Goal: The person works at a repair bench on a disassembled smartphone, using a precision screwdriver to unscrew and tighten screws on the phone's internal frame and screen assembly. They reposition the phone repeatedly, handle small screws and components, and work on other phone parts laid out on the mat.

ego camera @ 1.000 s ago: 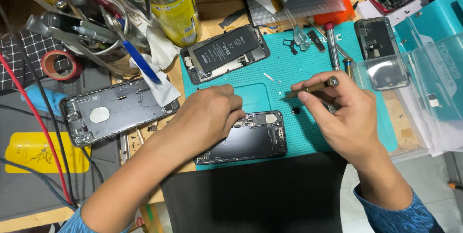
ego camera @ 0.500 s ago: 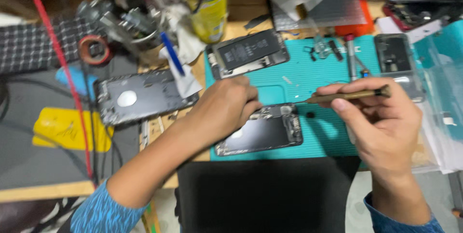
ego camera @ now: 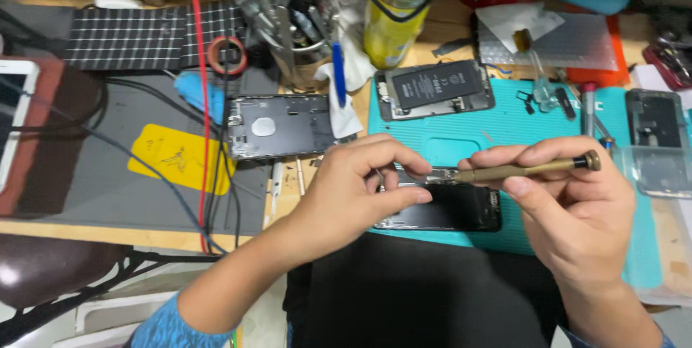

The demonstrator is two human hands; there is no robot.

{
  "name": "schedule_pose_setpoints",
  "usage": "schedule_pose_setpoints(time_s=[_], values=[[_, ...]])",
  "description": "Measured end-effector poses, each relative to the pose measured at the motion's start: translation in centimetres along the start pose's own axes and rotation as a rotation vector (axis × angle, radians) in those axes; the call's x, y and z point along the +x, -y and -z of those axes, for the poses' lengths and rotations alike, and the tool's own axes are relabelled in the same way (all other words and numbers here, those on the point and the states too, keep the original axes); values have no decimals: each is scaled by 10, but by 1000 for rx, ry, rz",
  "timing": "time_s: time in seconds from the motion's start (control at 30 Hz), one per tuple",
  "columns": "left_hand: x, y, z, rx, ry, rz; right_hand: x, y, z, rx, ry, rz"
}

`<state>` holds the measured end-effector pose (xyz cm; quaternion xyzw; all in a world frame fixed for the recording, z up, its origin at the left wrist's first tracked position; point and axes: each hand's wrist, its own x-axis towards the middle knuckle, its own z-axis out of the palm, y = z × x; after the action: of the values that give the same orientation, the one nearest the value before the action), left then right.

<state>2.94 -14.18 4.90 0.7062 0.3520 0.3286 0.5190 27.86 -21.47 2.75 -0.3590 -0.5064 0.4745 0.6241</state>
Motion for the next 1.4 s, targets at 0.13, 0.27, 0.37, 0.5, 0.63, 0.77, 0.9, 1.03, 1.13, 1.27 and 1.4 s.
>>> schedule_pose_setpoints(time_s=[0.13,0.27,0.37,0.5,0.63,0.77,0.9,1.03,1.13,1.27,1.4], values=[[-15,4,2,85,-109,-195,3,-2,-6,41,13,-30],[-27,5,2,118,-151,-202,0,-3,-11,114,38,-41],[-33,4,0,154,-174,-243,-4,-3,-12,127,55,-40],[-38,0,-1,141,-201,-294,-6,0,-14,151,79,-37],[-41,-4,-1,142,-213,-311,-8,3,-15,145,80,-41],[-44,-5,-2,137,-224,-336,-11,6,-18,88,66,-38],[-44,-6,-2,177,-262,-394,-13,10,-20,-9,72,14],[-44,-9,0,268,-295,-450,-15,14,-23,-59,80,50],[-44,-13,0,303,-308,-472,-16,15,-25,-98,81,62],[-45,-16,1,309,-310,-472,-16,17,-27,-100,86,60],[-46,-17,2,316,-310,-468,-15,19,-28,-136,85,69]])
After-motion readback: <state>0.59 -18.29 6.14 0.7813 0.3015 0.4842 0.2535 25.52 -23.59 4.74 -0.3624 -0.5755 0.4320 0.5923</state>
